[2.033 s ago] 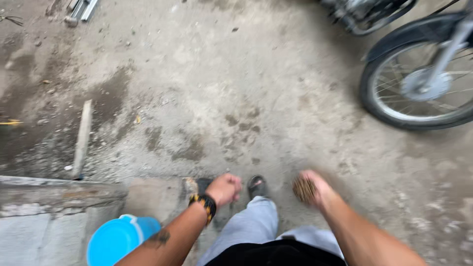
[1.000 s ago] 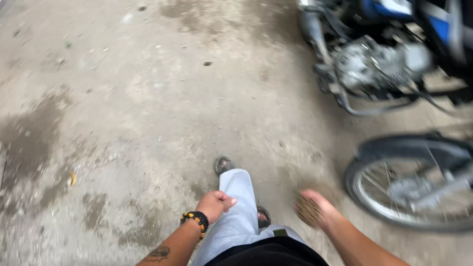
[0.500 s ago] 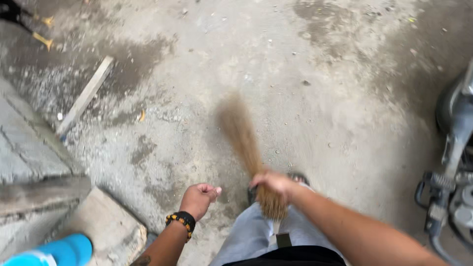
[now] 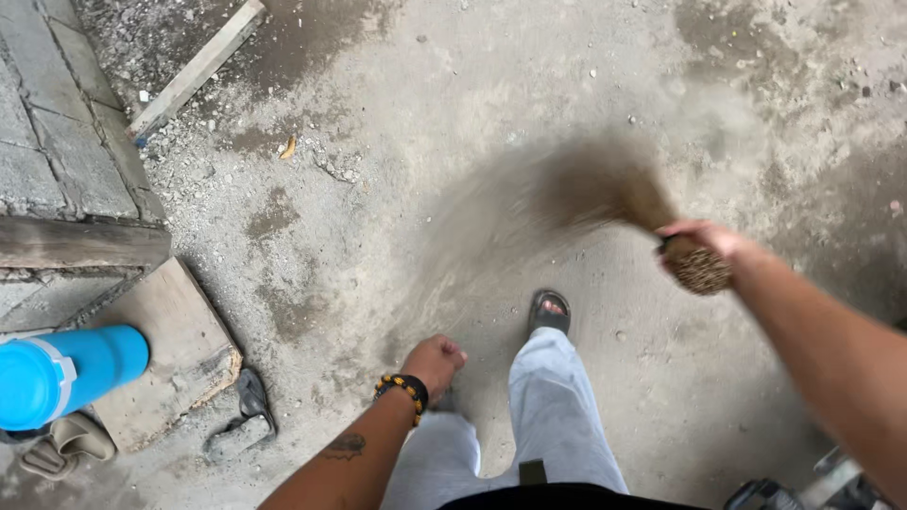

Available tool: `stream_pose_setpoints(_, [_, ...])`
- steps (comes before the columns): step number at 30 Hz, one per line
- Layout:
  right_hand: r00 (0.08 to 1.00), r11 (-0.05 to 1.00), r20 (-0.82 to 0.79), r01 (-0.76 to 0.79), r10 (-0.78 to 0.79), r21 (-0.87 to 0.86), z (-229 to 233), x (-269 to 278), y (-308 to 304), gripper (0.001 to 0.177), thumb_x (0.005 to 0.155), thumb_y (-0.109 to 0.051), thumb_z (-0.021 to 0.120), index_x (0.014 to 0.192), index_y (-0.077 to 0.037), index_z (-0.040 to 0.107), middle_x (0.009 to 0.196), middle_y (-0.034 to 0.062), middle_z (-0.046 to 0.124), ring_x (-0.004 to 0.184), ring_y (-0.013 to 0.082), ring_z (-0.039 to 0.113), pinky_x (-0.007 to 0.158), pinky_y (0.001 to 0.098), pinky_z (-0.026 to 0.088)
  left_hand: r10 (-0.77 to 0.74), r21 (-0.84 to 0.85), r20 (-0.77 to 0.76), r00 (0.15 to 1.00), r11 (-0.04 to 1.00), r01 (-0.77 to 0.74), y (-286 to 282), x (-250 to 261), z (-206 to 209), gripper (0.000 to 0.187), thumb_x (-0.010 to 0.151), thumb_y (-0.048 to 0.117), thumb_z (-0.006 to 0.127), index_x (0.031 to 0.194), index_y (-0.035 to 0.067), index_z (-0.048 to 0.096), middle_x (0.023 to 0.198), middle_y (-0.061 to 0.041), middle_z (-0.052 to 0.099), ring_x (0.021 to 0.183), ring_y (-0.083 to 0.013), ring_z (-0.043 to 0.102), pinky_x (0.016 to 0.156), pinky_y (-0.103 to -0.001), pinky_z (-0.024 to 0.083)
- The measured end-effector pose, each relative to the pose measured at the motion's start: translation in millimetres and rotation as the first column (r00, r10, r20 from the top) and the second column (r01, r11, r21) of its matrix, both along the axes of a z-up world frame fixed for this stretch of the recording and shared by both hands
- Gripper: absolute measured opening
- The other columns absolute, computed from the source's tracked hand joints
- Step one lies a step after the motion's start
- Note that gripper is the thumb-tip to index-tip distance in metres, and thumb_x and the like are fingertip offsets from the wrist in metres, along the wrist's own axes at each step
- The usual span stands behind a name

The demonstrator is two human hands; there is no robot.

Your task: The person sweeps an outdoor ground area using a handheld bunch of twigs, moving debris and leaves across the dirt and concrete surfaces.

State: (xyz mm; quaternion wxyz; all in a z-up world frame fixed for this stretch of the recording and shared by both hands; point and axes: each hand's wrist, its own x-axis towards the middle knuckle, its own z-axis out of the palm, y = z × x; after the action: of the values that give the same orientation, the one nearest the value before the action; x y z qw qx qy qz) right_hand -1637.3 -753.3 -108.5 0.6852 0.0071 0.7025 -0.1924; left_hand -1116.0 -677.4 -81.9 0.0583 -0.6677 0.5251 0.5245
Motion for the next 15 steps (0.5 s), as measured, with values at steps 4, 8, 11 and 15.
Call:
stream_pose_setpoints(4, [0.966, 0.967, -0.219, -0.176, 0.134, -0.184, 69, 18, -35, 0.036, 0.1, -0.032, 0.057, 0.126, -0.008, 0.055, 0.099, 0.0193, 0.065, 0.077, 0.0325, 0.065, 0.068, 0.0507, 0.059, 0.14, 0.002, -0.029, 0.99, 0.99, -0.14, -2, -28, 3, 0.029, 0.088, 0.031, 0.072, 0.104, 0.007, 0.07, 0.095, -0.008, 0.075, 0.092, -0.0214, 0.072, 0.086, -0.035, 0.055])
stream_pose_setpoints(8, [0.924, 0.923, 0.102, -0.349, 0.367, -0.159, 86, 140, 14, 0.045, 0.088, -0.032, 0.066, 0.123, -0.004, 0.062, 0.11, 0.0235, 0.068, 0.09, 0.0366, 0.068, 0.086, 0.0509, 0.058, 0.207, -0.102, 0.13, 0.97, 0.975, -0.195, -22, -16, 15, 0.032, 0.088, 0.029, 0.067, 0.111, 0.007, 0.073, 0.107, -0.01, 0.076, 0.103, -0.0241, 0.073, 0.096, -0.035, 0.055])
stream_pose_setpoints(11, [0.71, 0.909, 0.567, -0.334, 0.418, -0.25, 73, 250, 22, 0.038, 0.082, -0.029, 0.08, 0.11, -0.008, 0.065, 0.09, 0.0144, 0.07, 0.071, 0.0274, 0.069, 0.063, 0.0445, 0.06, 0.296, -0.2, 0.309, 0.904, 0.949, -0.242, -33, 0, 41, 0.042, 0.089, 0.03, 0.068, 0.125, 0.009, 0.064, 0.13, -0.017, 0.059, 0.115, -0.0311, 0.063, 0.102, -0.039, 0.049])
stream_pose_setpoints(15, [0.675, 0.823, 0.529, -0.562, 0.514, -0.082, 26, 342, -18, 0.033, 0.091, -0.033, 0.082, 0.101, -0.003, 0.073, 0.09, 0.0183, 0.072, 0.072, 0.0274, 0.071, 0.063, 0.0391, 0.063, 0.337, -0.223, 0.382, 0.861, 0.937, -0.268, -55, 7, 74, 0.043, 0.089, 0.03, 0.066, 0.128, 0.013, 0.065, 0.138, -0.016, 0.055, 0.126, -0.0323, 0.057, 0.108, -0.041, 0.045])
